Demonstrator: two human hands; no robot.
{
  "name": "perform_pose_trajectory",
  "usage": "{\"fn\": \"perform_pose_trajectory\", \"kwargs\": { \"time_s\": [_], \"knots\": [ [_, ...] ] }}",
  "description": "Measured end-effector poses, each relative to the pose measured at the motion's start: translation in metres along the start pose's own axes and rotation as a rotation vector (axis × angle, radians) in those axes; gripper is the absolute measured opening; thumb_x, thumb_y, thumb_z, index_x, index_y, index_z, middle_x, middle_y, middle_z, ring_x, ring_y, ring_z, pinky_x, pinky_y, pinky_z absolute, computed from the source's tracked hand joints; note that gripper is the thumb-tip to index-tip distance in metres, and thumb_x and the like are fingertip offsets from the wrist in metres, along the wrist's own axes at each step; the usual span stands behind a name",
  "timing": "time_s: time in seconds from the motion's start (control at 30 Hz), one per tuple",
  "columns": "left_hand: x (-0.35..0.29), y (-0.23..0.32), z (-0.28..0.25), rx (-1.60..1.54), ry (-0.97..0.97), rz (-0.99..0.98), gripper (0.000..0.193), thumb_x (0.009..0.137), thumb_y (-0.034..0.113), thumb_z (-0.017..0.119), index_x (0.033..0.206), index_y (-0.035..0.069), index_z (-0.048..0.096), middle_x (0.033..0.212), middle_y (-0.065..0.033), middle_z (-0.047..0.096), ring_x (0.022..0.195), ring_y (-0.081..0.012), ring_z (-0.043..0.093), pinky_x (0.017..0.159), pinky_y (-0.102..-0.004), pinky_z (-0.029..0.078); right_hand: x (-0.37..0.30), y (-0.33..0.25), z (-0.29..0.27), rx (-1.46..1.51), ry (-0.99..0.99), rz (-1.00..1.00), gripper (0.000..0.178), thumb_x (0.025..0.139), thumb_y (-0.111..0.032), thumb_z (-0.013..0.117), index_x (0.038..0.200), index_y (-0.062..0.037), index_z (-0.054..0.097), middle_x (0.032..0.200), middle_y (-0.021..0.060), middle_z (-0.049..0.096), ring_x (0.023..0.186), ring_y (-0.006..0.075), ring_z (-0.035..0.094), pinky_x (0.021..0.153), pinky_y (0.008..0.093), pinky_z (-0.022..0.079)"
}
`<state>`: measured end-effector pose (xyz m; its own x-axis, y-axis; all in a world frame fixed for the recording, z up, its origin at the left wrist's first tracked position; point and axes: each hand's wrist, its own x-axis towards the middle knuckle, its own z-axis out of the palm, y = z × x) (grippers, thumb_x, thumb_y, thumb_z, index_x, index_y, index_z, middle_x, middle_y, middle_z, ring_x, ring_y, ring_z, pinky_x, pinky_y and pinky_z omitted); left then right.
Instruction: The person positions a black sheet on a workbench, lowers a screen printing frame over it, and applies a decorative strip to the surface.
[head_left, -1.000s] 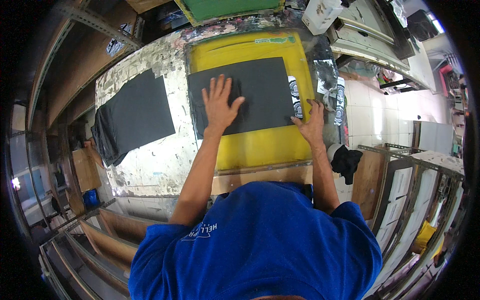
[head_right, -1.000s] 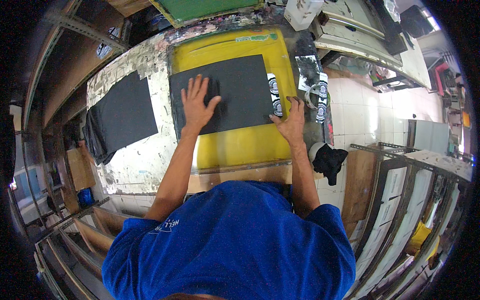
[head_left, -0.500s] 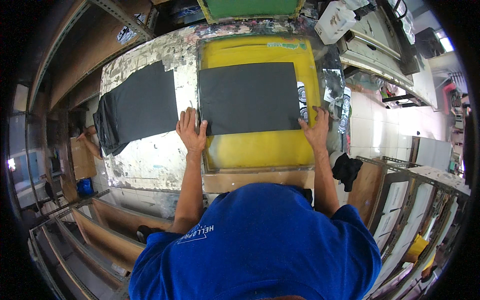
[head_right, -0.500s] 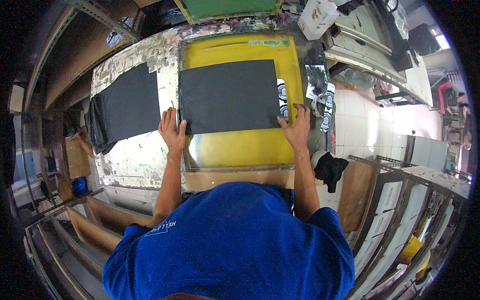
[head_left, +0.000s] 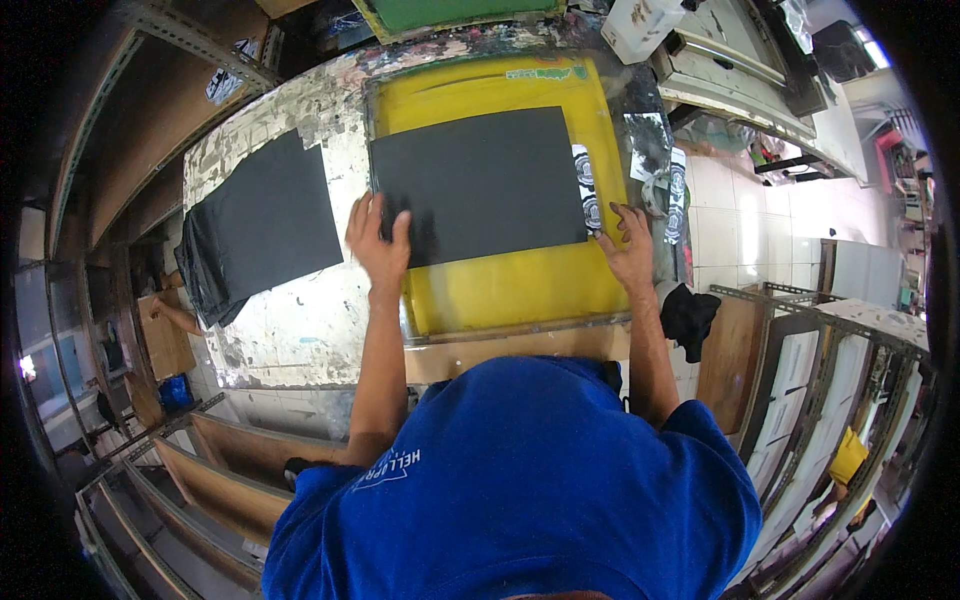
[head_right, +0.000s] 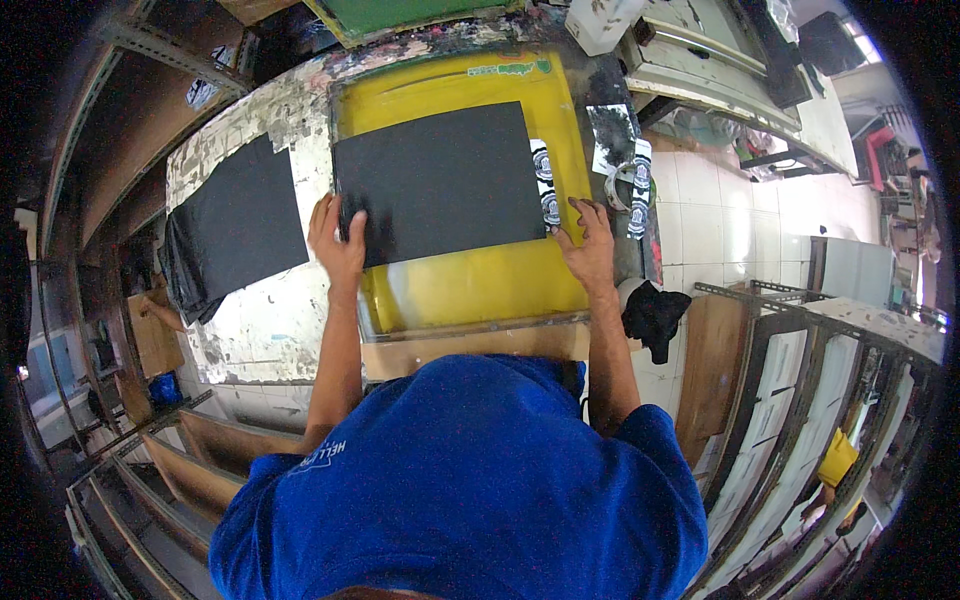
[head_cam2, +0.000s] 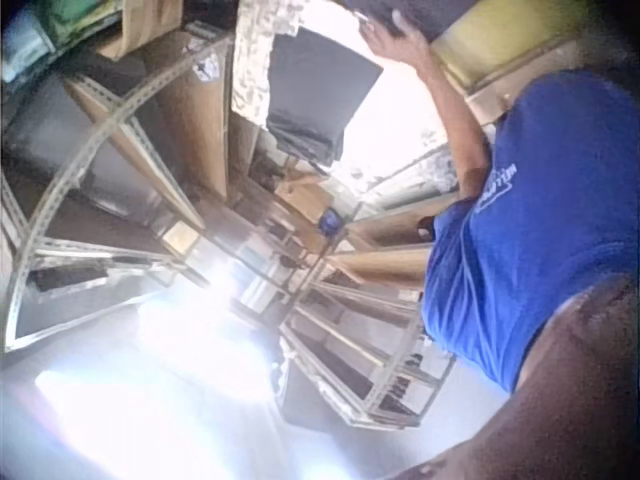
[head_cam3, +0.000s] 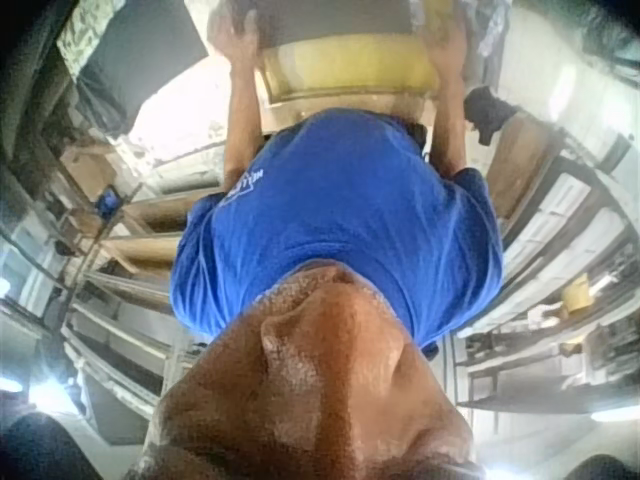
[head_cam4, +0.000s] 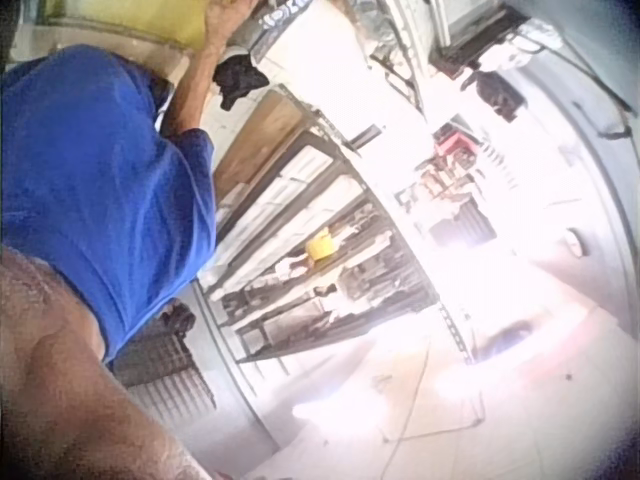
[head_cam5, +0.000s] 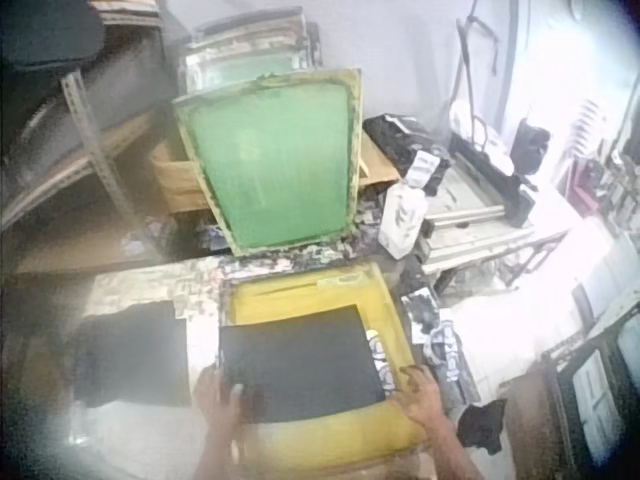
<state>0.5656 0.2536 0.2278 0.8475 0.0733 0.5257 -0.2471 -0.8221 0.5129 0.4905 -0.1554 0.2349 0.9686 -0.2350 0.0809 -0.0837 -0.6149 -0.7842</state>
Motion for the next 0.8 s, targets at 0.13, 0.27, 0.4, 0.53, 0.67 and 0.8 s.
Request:
{"fn": "perform_pose_trajectory", "kwargs": {
  "time_s": [0.13,0.27,0.4,0.53,0.67,0.8],
  "knots": [
    [0.039,0.064,0.048,-0.077,-0.18,0.18,0.052,0.081,0.034,0.083,0.123,0.006,0.072,0.133,-0.0136,0.067,0.129,-0.0357,0.058,0.108,-0.0491,0.042,-0.005,0.004,0.007,-0.013,0.067,-0.015,0.062,0.074,-0.004,0.084,0.131,-0.0077,0.062,0.125,0.0149,0.059,0.1,0.0295,0.061,0.082,0.0376,0.053],
    [0.055,0.115,0.102,-0.056,-0.435,0.255,0.062,0.081,0.044,0.081,0.133,0.013,0.068,0.147,-0.0099,0.057,0.14,-0.0319,0.046,0.113,-0.0526,0.032,-0.007,0.004,0.014,0.013,0.11,0.015,0.063,0.073,-0.006,0.084,0.132,-0.008,0.062,0.126,0.0189,0.058,0.11,0.0362,0.06,0.091,0.0404,0.053],
    [0.062,0.144,0.137,-0.025,-0.607,0.275,0.068,0.08,0.047,0.082,0.138,0.016,0.065,0.157,-0.0089,0.048,0.147,-0.031,0.037,0.118,-0.0524,0.027,-0.009,0.008,0.016,-0.037,0.134,-0.148,0.058,0.073,-0.009,0.084,0.128,-0.009,0.066,0.126,0.0185,0.058,0.111,0.0375,0.058,0.094,0.0432,0.051],
    [0.061,0.148,0.149,0.021,-0.694,0.301,0.069,0.079,0.048,0.082,0.139,0.02,0.065,0.159,-0.0091,0.045,0.148,-0.0321,0.034,0.118,-0.0539,0.024,-0.008,0.0,0.012,-0.136,0.069,-0.24,0.046,0.072,-0.011,0.083,0.117,-0.008,0.072,0.124,0.0174,0.059,0.108,0.0353,0.058,0.091,0.0433,0.049],
    [0.056,0.146,0.153,0.034,-0.725,0.319,0.068,0.078,0.048,0.083,0.138,0.021,0.066,0.158,-0.0095,0.046,0.149,-0.0327,0.034,0.118,-0.0549,0.024,-0.008,-0.001,0.011,-0.158,0.022,-0.275,0.038,0.074,-0.019,0.082,0.111,-0.0097,0.075,0.123,0.017,0.059,0.111,0.036,0.057,0.093,0.0457,0.049],
    [0.054,0.149,0.152,0.027,-0.759,0.326,0.067,0.077,0.047,0.084,0.136,0.02,0.068,0.158,-0.0097,0.046,0.148,-0.0328,0.035,0.118,-0.0546,0.024,-0.007,-0.006,0.01,-0.187,-0.001,-0.313,0.034,0.075,-0.02,0.081,0.107,-0.0087,0.077,0.123,0.0176,0.06,0.112,0.0361,0.057,0.094,0.0468,0.049]
  ]
}}
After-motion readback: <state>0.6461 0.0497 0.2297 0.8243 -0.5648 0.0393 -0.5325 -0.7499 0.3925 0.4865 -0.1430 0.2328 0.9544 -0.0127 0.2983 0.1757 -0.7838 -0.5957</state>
